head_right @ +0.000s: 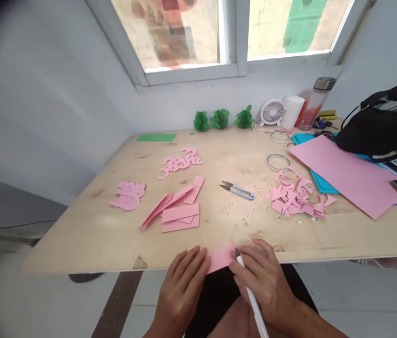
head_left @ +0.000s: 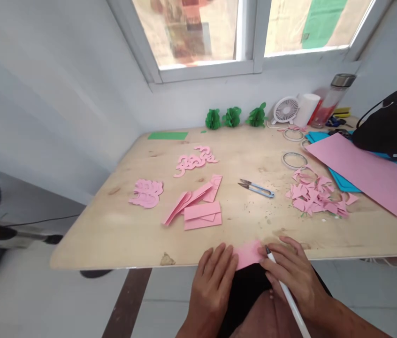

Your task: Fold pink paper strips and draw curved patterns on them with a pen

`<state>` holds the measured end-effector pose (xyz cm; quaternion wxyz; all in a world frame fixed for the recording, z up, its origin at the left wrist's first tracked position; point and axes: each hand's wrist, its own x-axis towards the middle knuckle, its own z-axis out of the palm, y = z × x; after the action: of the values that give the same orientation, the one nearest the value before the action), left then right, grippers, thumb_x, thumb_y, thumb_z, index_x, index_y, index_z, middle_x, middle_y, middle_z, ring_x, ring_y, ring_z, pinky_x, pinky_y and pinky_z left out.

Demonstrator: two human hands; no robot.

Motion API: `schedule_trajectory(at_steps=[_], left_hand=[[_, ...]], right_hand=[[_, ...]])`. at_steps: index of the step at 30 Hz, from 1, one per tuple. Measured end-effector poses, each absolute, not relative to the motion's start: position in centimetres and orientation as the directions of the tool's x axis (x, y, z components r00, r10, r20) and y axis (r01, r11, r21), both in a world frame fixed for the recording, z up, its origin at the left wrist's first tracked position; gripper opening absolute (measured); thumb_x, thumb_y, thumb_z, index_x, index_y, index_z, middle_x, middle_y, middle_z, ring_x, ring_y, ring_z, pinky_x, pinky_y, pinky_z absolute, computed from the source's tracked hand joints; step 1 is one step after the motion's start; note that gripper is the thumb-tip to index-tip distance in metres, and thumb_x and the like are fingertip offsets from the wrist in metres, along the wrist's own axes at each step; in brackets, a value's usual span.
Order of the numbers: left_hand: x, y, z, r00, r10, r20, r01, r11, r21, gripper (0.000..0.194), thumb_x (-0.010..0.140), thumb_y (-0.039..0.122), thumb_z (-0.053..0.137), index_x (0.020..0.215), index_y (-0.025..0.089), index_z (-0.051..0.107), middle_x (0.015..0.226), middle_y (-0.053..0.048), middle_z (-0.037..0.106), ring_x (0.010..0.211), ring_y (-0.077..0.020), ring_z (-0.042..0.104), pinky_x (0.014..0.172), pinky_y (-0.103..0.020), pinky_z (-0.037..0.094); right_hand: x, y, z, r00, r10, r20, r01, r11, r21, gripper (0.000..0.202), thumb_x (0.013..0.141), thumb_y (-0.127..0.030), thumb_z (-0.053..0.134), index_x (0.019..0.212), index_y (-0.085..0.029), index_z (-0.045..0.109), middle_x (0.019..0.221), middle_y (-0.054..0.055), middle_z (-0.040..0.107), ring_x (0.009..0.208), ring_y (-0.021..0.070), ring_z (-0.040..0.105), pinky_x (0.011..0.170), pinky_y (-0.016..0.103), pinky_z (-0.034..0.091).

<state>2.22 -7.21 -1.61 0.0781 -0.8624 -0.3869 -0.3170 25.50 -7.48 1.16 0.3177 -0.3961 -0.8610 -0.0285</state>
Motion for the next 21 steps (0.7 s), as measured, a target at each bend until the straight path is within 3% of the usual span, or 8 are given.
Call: schedule_trajectory(at_steps=[4,8,10,13,17,21], left_hand=[[1.5,-6.7,-1.6,0.440,0.593,0.674,0.691,-0.703,0.167,0.034,0.089,-0.001,0.047,0.114,0.016,0.064,0.111,-0.009,0.073,0.116,-0.0205,0.064,0.103,-0.039,0.048],[2.3,-6.9,-0.7,0.217,0.725,0.653,0.599,-0.627,0.498,0.028,0.091,0.010,0.051,0.110,0.021,0.067,0.100,-0.006,0.075,0.099,-0.0181,0.070,0.090,-0.032,0.055],[2.9,-7.3,-0.2,0.041,0.845,0.533,0.477,-0.486,0.733,0.022,0.093,0.021,0.053,0.105,0.023,0.071,0.094,-0.005,0.075,0.088,-0.0184,0.071,0.080,-0.029,0.057],[3.9,-8.0,0.8,-0.235,0.959,0.160,0.198,-0.114,0.974,0.023,0.089,0.040,0.061,0.091,0.022,0.075,0.085,-0.005,0.075,0.080,-0.0198,0.070,0.075,-0.027,0.056],[5.0,-8.0,2.1,-0.303,0.927,-0.219,-0.247,0.145,0.958,0.040,0.071,0.052,0.077,0.087,0.016,0.076,0.072,-0.007,0.073,0.067,-0.0200,0.068,0.066,-0.027,0.055],[5.5,-7.6,3.2,-0.194,0.893,-0.406,-0.508,0.262,0.820,0.042,0.064,0.045,0.084,0.089,0.013,0.073,0.076,-0.010,0.073,0.063,-0.0174,0.068,0.061,-0.024,0.052]], right_hand=[[27.6,-4.2,1.7,-0.439,0.646,0.624,0.745,0.650,-0.149,0.030,0.088,-0.009,0.053,0.116,-0.020,0.059,0.109,0.009,0.073,0.105,0.0210,0.065,0.101,0.046,0.039],[30.5,1.7,2.9,-0.494,0.676,0.547,0.828,0.558,0.057,0.028,0.092,-0.013,0.048,0.117,-0.016,0.060,0.110,0.013,0.072,0.104,0.0241,0.064,0.092,0.042,0.041],[31.6,4.7,3.6,-0.536,0.714,0.451,0.833,0.535,0.143,0.027,0.092,-0.009,0.047,0.113,-0.016,0.063,0.108,0.012,0.072,0.100,0.0240,0.064,0.087,0.040,0.041],[32.8,8.3,4.5,-0.565,0.715,0.412,0.818,0.550,0.168,0.028,0.088,-0.003,0.046,0.102,-0.017,0.067,0.097,0.010,0.074,0.099,0.0241,0.064,0.085,0.038,0.040],[33.9,10.4,4.6,-0.570,0.712,0.411,0.813,0.562,0.155,0.034,0.082,0.000,0.049,0.101,-0.021,0.068,0.101,0.009,0.074,0.103,0.0245,0.063,0.087,0.039,0.039],[32.6,8.6,4.2,-0.469,0.733,0.493,0.856,0.515,0.048,0.036,0.089,-0.007,0.042,0.114,-0.017,0.066,0.104,0.013,0.074,0.104,0.0280,0.064,0.087,0.044,0.044]])
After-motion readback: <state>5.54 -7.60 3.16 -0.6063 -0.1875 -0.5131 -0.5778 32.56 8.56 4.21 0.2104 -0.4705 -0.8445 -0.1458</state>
